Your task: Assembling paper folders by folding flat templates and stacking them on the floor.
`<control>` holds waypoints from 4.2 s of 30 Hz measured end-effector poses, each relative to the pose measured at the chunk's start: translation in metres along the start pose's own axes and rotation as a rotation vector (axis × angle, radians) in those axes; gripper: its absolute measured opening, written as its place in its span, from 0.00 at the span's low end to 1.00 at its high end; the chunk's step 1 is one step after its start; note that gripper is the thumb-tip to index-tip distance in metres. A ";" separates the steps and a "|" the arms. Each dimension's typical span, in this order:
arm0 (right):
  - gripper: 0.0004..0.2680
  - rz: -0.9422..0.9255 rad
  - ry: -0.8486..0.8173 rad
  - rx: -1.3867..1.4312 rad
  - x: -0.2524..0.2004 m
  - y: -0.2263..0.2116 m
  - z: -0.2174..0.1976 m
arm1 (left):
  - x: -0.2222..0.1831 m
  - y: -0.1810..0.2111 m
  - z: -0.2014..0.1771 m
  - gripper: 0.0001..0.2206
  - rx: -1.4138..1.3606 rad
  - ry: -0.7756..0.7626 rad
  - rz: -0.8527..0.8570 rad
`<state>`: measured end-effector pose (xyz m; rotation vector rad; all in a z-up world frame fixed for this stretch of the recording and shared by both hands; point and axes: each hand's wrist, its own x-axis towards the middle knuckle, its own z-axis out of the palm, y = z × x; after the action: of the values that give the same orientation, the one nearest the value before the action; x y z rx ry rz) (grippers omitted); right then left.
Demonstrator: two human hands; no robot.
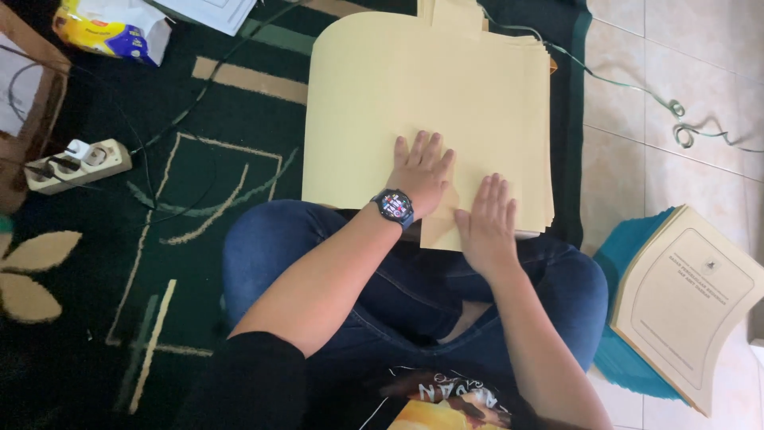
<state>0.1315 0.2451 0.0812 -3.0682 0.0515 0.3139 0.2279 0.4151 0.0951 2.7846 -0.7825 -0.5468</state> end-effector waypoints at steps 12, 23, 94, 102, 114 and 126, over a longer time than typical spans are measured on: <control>0.21 0.143 0.493 0.612 -0.019 0.091 0.000 | 0.039 0.039 0.067 0.11 0.087 0.420 0.541; 0.22 0.038 0.335 1.821 -0.014 0.088 -0.016 | 0.003 0.029 0.036 0.08 -0.002 0.436 0.595; 0.17 -0.013 0.555 1.358 -0.066 0.101 -0.032 | -0.047 0.072 0.003 0.18 -0.103 0.932 0.420; 0.12 -0.076 0.613 1.713 -0.006 0.158 -0.017 | -0.137 0.042 -0.075 0.14 -0.652 0.838 0.992; 0.23 -0.217 0.564 1.431 0.015 0.180 0.002 | -0.050 -0.068 -0.072 0.11 -1.564 0.818 0.530; 0.25 0.312 0.307 0.315 0.113 0.164 0.029 | 0.071 -0.149 0.009 0.36 -0.823 0.954 -0.353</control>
<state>0.2298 0.0802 0.0211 -2.7558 0.5402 -0.1450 0.3488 0.5019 0.0233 1.9961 0.1419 0.3676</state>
